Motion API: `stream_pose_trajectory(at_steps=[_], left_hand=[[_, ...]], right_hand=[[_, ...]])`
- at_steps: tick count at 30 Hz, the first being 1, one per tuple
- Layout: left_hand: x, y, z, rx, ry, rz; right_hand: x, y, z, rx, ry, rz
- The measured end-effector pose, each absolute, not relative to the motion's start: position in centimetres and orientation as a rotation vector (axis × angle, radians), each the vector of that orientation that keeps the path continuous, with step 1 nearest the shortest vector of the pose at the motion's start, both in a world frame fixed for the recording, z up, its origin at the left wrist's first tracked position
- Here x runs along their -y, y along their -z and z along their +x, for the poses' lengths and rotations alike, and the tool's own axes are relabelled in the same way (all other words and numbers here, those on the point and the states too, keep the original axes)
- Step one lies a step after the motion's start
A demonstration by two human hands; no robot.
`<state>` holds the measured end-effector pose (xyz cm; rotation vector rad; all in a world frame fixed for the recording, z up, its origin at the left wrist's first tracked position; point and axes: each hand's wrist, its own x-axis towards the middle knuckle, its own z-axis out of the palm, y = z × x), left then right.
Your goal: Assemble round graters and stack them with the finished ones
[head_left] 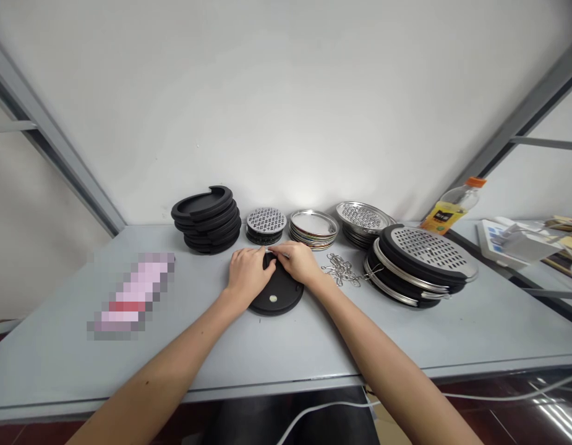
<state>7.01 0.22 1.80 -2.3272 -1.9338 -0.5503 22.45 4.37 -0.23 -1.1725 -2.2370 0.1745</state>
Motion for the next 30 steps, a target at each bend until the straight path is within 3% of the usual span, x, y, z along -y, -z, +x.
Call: stream_pose_trajectory(at_steps=[30], left_hand=[[-0.56,-1.92,7.64,1.988,0.55,-2.302]], right_hand=[[-4.35,0.38,22.08,2.277,-0.091,-1.141]])
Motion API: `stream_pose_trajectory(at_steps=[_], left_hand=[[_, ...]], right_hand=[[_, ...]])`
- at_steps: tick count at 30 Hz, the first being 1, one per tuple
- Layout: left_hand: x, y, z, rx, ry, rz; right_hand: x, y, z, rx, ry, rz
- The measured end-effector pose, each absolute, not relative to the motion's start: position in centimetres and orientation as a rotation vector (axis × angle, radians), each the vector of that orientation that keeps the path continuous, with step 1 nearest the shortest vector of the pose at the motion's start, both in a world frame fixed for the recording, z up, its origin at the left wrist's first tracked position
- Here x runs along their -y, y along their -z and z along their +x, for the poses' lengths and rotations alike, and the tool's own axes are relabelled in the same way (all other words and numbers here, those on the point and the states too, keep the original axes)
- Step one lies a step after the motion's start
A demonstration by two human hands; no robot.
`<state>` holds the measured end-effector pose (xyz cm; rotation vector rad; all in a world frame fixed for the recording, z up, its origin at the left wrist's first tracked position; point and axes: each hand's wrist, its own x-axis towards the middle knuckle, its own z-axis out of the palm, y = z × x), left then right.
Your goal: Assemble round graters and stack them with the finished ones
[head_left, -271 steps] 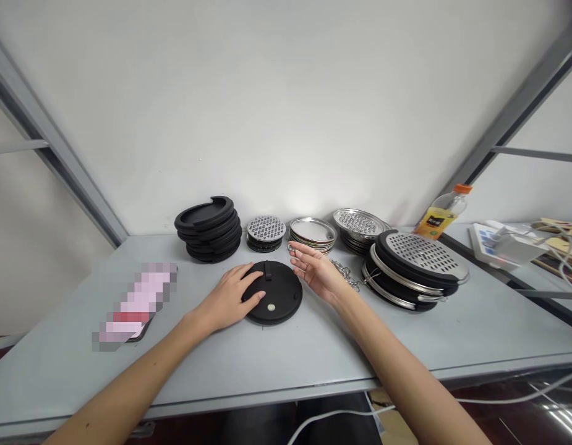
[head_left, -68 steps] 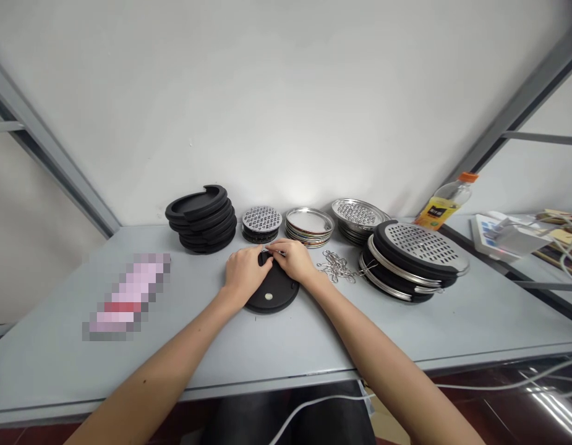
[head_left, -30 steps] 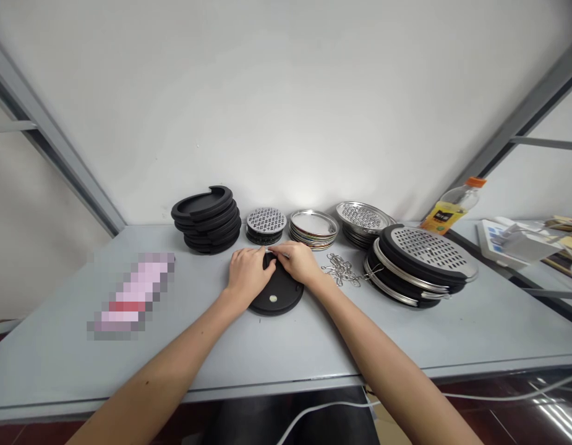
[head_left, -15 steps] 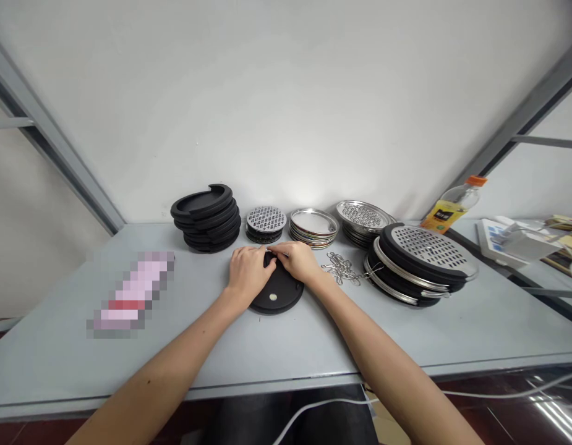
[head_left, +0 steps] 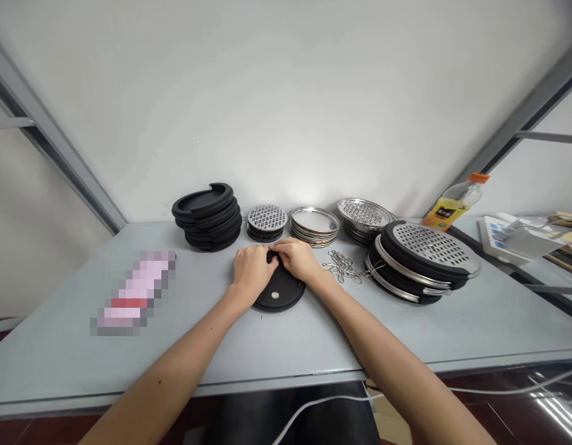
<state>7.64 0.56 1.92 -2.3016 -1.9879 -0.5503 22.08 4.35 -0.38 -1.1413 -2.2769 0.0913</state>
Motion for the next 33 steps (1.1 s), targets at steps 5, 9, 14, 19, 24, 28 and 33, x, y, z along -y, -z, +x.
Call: stream_pose_trajectory(at_steps=[5,9,14,19,24,28,33], left_hand=[[-0.7,-1.8,7.7,2.022,0.575,-2.328],[-0.8,-1.6,7.6,2.006,0.557,-2.337],[-1.1,-1.4,7.4,1.924,0.515,-2.355],[-1.1,-1.4,7.4,1.897,0.497,-2.373],[-1.3,-1.5,7.2,1.878,0.525,-2.412],[-1.5,-1.4,7.1,1.838,0.566,-2.476],[-1.8,-1.2,7.1,1.856,0.575,-2.483]], right_hand=[[-4.4,0.5,22.1,2.259,-0.109,-1.166],[-4.5,0.5,22.1,2.284,-0.097,-1.18],[-4.6,0.6,22.0,2.302,-0.079,-1.156],[-4.7,0.5,21.9,2.334,-0.073,-1.116],[-4.8,0.4,21.9,2.34,-0.079,-1.089],[-4.6,0.3,21.8,2.343,-0.089,-1.091],[-4.4,0.3,21.6,2.337,-0.07,-1.114]])
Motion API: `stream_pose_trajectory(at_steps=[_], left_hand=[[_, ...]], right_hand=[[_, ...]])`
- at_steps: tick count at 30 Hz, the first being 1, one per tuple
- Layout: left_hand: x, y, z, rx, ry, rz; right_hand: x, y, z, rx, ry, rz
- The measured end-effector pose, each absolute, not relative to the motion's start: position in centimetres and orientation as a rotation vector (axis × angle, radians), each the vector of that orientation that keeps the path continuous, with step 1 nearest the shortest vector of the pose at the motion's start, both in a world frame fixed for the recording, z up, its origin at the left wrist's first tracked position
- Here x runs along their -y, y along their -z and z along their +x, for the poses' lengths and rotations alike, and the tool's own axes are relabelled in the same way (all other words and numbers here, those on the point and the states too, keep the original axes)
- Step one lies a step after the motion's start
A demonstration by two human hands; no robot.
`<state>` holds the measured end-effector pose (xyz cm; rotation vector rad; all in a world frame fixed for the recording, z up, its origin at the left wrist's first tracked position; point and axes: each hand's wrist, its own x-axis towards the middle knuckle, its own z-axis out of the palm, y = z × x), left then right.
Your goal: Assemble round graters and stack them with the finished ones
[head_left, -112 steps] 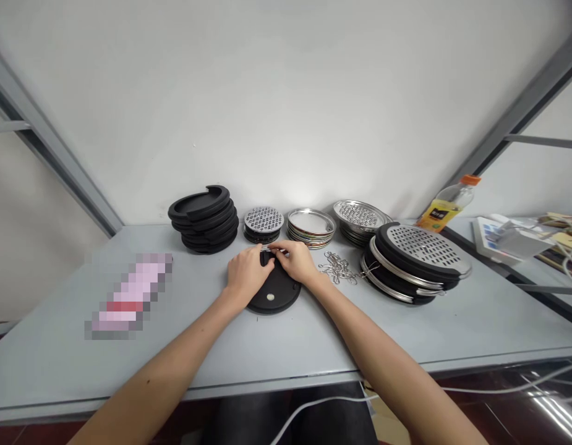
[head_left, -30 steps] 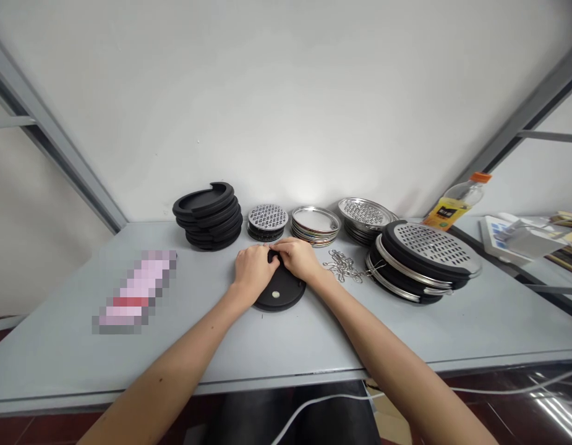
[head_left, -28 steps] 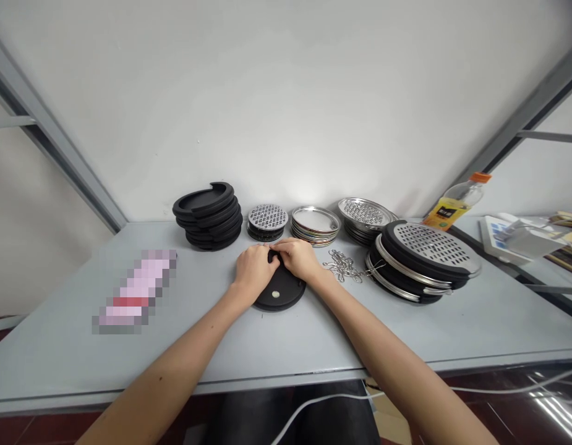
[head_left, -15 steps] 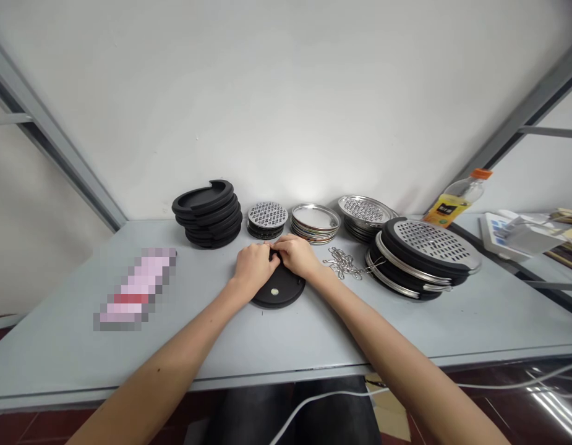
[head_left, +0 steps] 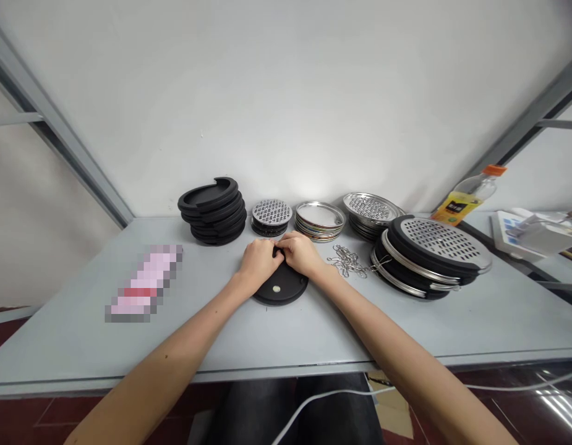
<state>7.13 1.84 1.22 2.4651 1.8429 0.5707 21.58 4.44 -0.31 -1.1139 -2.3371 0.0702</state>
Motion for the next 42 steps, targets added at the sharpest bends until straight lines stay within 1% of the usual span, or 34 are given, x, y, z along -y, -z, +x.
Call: stream_pose_trajectory(at_steps=[8,24,38,42], left_hand=[[-1.9,-1.2,7.1,-1.82,-0.566,2.491],[-2.0,-1.3,6.9,-1.796,-0.516,2.546],[-1.7,-1.4,7.0,-1.777,-0.54,2.561],[-1.7,-1.5,7.1,-1.757,-0.539,2.566]], right_hand=[[-4.5,0.7,21.8,2.297,-0.099,-1.087],[-4.3,0.3,21.8,2.342,-0.036,-1.11],[-3.9,0.5,22.1,2.221,-0.133,-1.134],[-4.2,0.7,22.7,2.175,-0.223,-1.09]])
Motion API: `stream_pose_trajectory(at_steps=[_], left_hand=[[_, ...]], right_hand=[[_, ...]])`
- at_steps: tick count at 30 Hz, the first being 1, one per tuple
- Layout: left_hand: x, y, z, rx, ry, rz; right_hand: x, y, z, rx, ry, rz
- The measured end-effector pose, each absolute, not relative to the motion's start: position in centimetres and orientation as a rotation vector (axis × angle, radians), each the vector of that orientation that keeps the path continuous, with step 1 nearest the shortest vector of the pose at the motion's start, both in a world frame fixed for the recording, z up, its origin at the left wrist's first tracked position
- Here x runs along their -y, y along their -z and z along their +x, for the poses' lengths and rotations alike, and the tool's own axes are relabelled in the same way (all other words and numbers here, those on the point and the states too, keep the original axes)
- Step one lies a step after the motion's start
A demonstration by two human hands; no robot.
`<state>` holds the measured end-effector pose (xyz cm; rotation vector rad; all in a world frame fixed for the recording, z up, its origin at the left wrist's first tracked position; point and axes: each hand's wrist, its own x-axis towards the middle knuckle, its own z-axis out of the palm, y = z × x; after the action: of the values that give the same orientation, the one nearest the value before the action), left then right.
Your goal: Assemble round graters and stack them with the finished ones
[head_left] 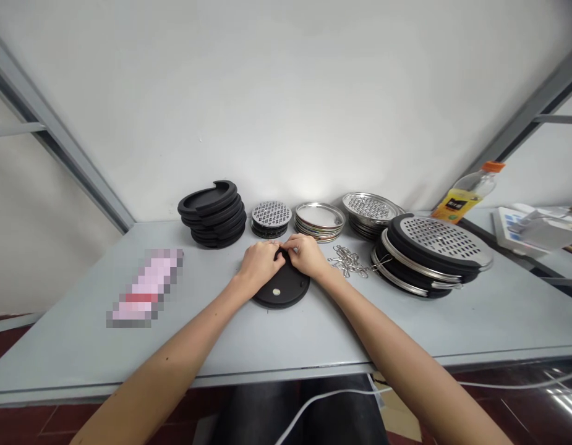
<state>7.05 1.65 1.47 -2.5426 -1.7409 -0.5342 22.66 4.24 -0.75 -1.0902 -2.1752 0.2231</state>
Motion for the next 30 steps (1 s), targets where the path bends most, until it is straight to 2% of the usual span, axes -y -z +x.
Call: stream_pose_trajectory(at_steps=[7,12,17,20,30], left_hand=[[-1.5,-1.6,6.8,1.765,0.599,-2.542],[-2.1,-1.7,5.6,1.856,0.927,-2.581],[-2.7,-1.6,3.0,1.731,1.203,-2.664],[-2.7,-1.1,1.6,1.626,1.279,-2.714],[-2.4,-0.5,1.5,1.722,1.434,-2.633]], right_hand=[[-4.5,1.1,23.2,2.085,-0.348,-1.027],[-4.1,0.6,23.1,2.105,-0.31,-1.077],[-3.9,0.3,23.2,2.13,-0.284,-1.121],[-3.9,0.3,23.2,2.148,-0.277,-1.123],[-3.9,0.6,23.1,2.175,-0.234,-1.139]])
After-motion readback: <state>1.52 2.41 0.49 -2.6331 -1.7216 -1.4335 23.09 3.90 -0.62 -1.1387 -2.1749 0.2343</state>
